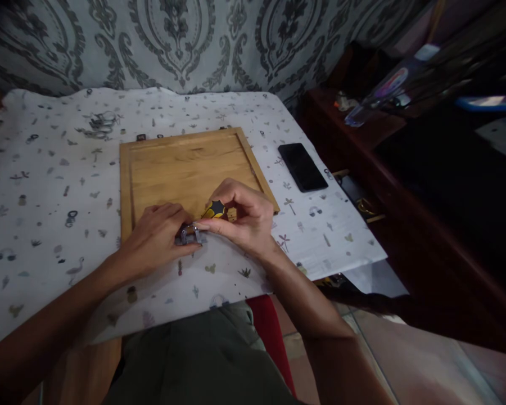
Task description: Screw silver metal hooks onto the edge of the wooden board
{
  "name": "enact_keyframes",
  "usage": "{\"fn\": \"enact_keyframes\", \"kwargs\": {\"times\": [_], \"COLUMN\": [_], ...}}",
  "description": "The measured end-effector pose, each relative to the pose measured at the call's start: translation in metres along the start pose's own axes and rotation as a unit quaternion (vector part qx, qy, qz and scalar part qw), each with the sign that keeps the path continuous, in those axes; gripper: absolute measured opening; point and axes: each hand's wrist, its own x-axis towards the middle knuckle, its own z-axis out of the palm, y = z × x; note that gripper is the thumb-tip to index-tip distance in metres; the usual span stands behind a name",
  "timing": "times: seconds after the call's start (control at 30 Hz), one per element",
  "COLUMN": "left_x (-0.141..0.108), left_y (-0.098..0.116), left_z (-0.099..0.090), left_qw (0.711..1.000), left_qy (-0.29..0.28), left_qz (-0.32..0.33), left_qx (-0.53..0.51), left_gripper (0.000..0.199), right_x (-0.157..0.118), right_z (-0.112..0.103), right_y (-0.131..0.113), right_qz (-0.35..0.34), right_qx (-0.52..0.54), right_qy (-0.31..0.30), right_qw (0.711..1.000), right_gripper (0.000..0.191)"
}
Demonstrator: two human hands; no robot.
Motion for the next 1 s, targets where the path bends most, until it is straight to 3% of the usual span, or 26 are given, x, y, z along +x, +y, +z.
{"fn": "enact_keyframes", "kwargs": {"times": [0.2,0.3,0.43,0.73,1.0], "left_x": [-0.0006,-0.001,-0.0005,-0.0004,-0.0004], "left_y": [-0.0012,-0.0017,-0.0013,0.0016,-0.0002], "left_z": [0.0028,0.0039,0.0032,-0.001,0.0007], "left_qw": [1.0,1.0,1.0,1.0,1.0], "left_qy": [0.011,0.015,0.014,0.007,0.01], "left_qz": [0.007,0.011,0.009,0.0,0.005], "left_qx": [0.018,0.019,0.016,0.01,0.011], "left_gripper": [0.026,0.029,0.029,0.029,0.029], "right_x": [0.0002,-0.0015,-0.0045,-0.0092,-0.0077], "right_z": [0.0005,0.0012,0.0025,0.001,0.0], "right_y": [-0.0017,-0.0037,-0.0058,-0.0055,-0.0055], "right_qz": [-0.021,-0.02,0.031,0.013,0.023], "right_qx": [-0.024,-0.032,-0.023,-0.051,-0.073], "right_qy": [0.008,0.068,0.138,0.044,0.016], "right_qw": [0.999,0.997,0.99,0.998,0.997], "right_gripper": [0.023,0.02,0.02,0.01,0.011]}}
